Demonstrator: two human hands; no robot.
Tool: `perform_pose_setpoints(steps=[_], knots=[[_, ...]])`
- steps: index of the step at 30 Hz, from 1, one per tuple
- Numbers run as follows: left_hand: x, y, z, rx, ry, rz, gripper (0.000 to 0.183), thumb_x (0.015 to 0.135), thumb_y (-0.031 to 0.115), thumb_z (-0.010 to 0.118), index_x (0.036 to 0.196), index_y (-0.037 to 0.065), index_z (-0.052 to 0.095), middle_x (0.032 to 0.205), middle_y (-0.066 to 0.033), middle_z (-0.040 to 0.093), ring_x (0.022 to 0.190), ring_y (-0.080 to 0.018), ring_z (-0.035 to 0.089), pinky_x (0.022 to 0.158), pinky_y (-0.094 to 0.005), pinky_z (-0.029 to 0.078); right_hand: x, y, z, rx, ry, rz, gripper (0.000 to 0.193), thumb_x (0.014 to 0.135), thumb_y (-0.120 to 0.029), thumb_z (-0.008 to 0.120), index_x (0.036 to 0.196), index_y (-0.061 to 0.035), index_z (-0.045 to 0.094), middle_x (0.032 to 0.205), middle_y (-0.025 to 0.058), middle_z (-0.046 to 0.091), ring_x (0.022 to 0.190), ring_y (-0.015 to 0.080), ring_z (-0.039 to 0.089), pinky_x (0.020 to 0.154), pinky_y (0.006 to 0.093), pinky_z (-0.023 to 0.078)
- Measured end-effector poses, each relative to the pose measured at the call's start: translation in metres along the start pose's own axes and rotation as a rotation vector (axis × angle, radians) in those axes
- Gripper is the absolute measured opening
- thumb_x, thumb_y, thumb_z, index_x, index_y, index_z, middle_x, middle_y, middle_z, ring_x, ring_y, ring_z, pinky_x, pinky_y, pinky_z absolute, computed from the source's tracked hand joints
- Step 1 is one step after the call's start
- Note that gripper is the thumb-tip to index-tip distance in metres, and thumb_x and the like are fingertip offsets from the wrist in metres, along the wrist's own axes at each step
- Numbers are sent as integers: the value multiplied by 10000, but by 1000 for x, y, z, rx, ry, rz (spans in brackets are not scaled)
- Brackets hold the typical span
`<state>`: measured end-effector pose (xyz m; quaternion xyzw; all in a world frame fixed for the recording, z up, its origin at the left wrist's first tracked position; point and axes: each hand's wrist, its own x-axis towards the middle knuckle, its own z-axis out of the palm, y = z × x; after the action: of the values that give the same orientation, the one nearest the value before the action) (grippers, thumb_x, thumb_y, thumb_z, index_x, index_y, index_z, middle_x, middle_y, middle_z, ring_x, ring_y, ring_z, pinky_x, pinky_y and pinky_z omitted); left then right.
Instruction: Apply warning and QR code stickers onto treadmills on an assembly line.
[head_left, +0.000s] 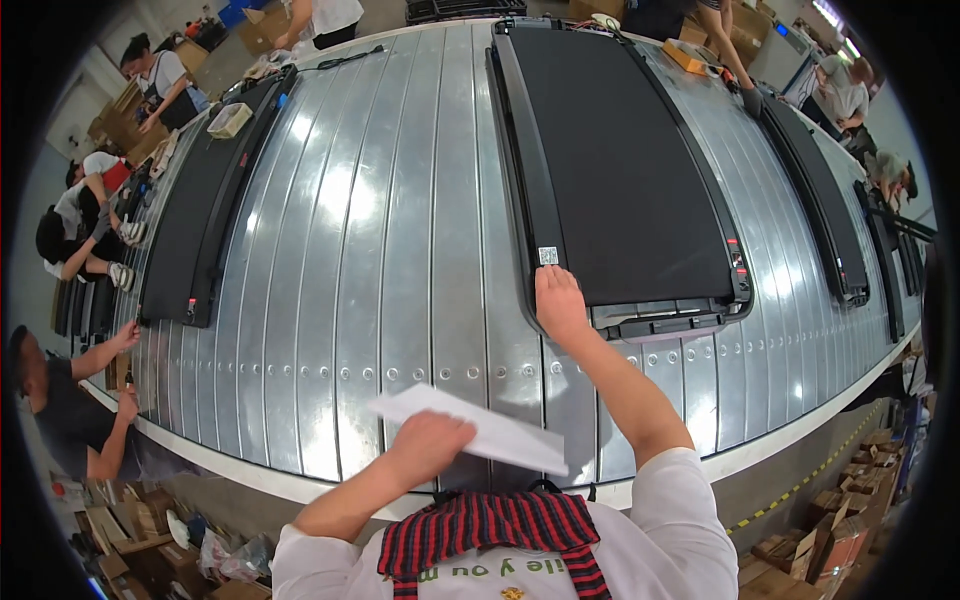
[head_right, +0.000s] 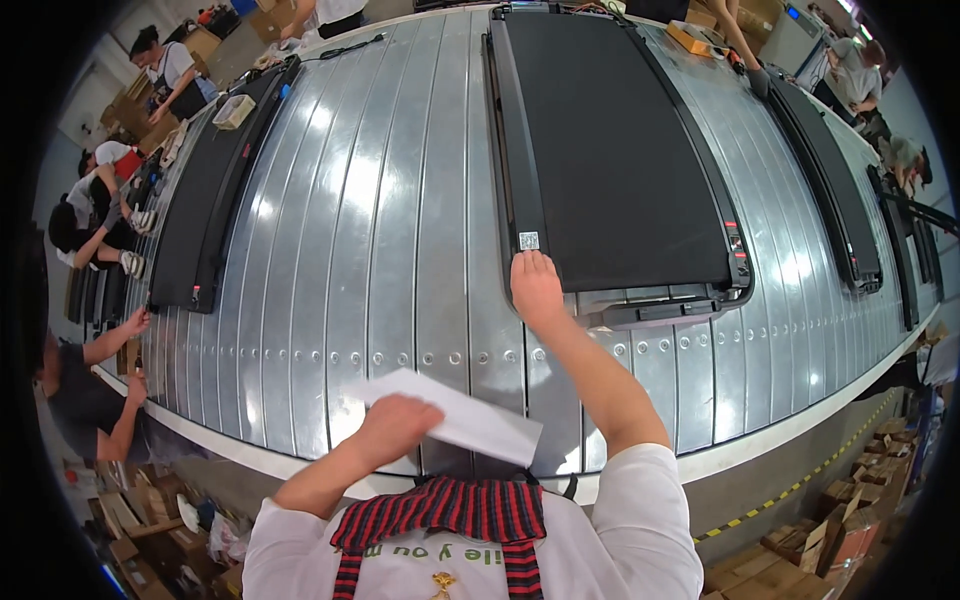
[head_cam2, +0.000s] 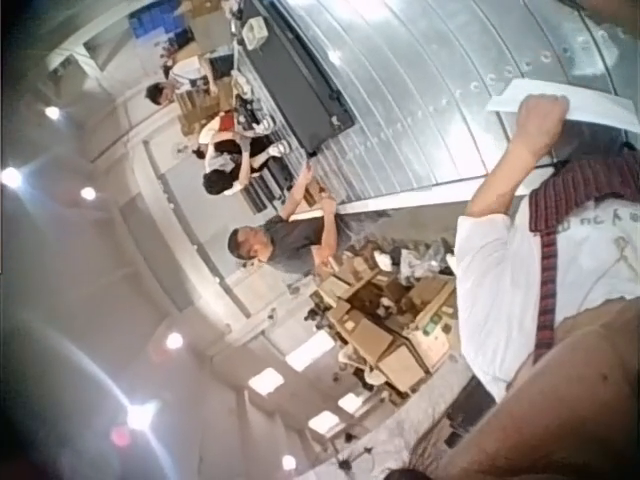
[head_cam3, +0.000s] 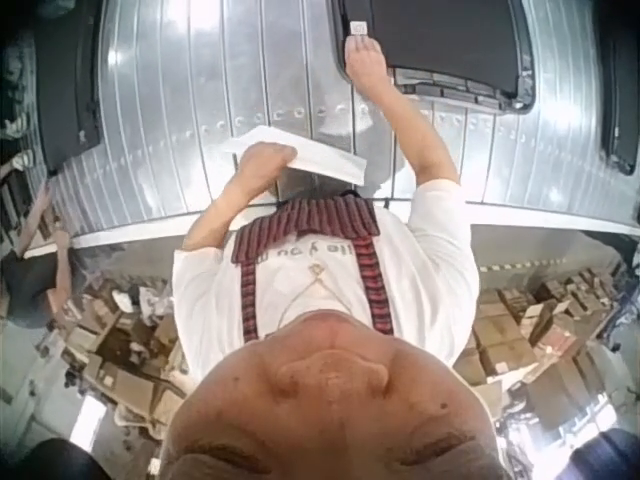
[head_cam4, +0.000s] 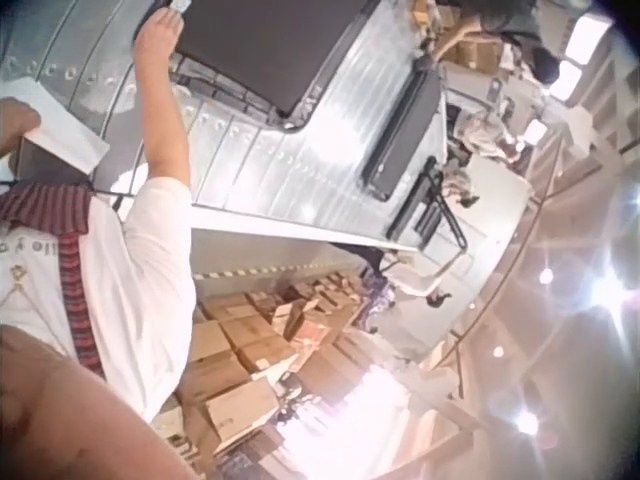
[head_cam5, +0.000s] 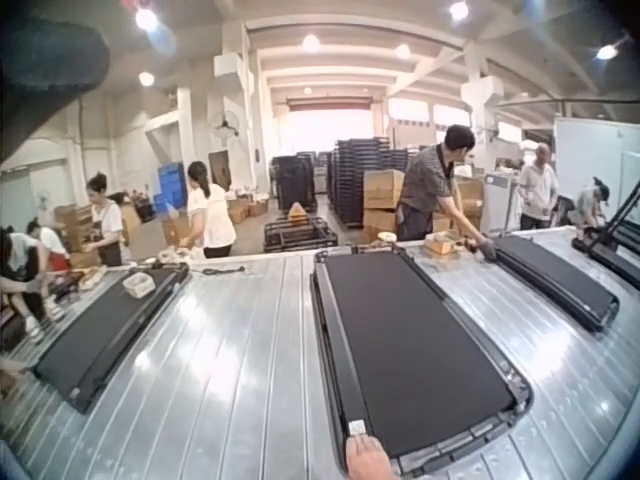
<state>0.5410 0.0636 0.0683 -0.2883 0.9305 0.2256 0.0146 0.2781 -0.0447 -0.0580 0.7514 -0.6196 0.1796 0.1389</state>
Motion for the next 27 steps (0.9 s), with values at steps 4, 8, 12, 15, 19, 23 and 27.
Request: perform_pose_setpoints(steps=[4, 8, 12, 15, 19, 23, 27], knots=[[-79, 33, 1, -151, -23, -228, 106, 709, 113, 461, 798, 87, 510, 709, -119, 556, 686, -336, 550, 569, -439, 423, 20, -18, -23, 158, -197, 121, 340, 771, -174, 544, 1029, 31, 460, 1026, 166, 537, 1011, 292, 495, 953, 387, 312], [-111, 53, 16, -295, -24, -380, 136, 711, 98, 452, 835, 113, 506, 716, -138, 561, 698, -355, 544, 565, -449, 415, 25, -1, 2, 196, -169, 179, 495, 752, -197, 584, 1146, 34, 395, 1146, 163, 455, 1093, 307, 412, 956, 389, 289], [-133, 78, 18, -208, -123, -567, 244, 712, 78, 477, 931, 170, 534, 764, -114, 589, 717, -335, 567, 573, -425, 435, 14, 6, 5, 58, -145, 172, 508, 766, -175, 559, 1169, 69, 370, 1172, 189, 438, 1126, 309, 388, 999, 395, 246], [-164, 104, 28, -245, -94, -663, 189, 719, 95, 482, 895, 156, 515, 724, -127, 576, 699, -348, 556, 554, -441, 420, 15, -3, 10, -48, -122, 103, 511, 800, -225, 508, 1190, 72, 364, 1207, 190, 427, 1133, 303, 386, 1010, 402, 228], [-196, 130, 32, -328, -19, -699, 137, 736, 128, 482, 869, 154, 502, 690, -142, 567, 685, -359, 552, 540, -455, 409, 20, -6, 12, -99, -135, 89, 501, 809, -231, 495, 1189, 70, 368, 1202, 185, 433, 1131, 303, 388, 999, 408, 237], [-227, 141, 50, -305, 32, -728, 142, 739, 134, 484, 877, 160, 506, 696, -147, 569, 686, -362, 556, 543, -455, 410, 19, 1, 28, -195, -151, 145, 403, 784, -155, 471, 1124, 55, 417, 1113, 170, 474, 1070, 280, 428, 949, 392, 283], [-264, 160, 55, -367, 76, -796, 141, 745, 129, 474, 878, 157, 508, 705, -151, 573, 703, -363, 555, 564, -456, 411, 7, -63, -32, -86, -373, 123, 410, 781, -191, 493, 1116, 34, 423, 1112, 169, 467, 1088, 295, 413, 945, 395, 288]])
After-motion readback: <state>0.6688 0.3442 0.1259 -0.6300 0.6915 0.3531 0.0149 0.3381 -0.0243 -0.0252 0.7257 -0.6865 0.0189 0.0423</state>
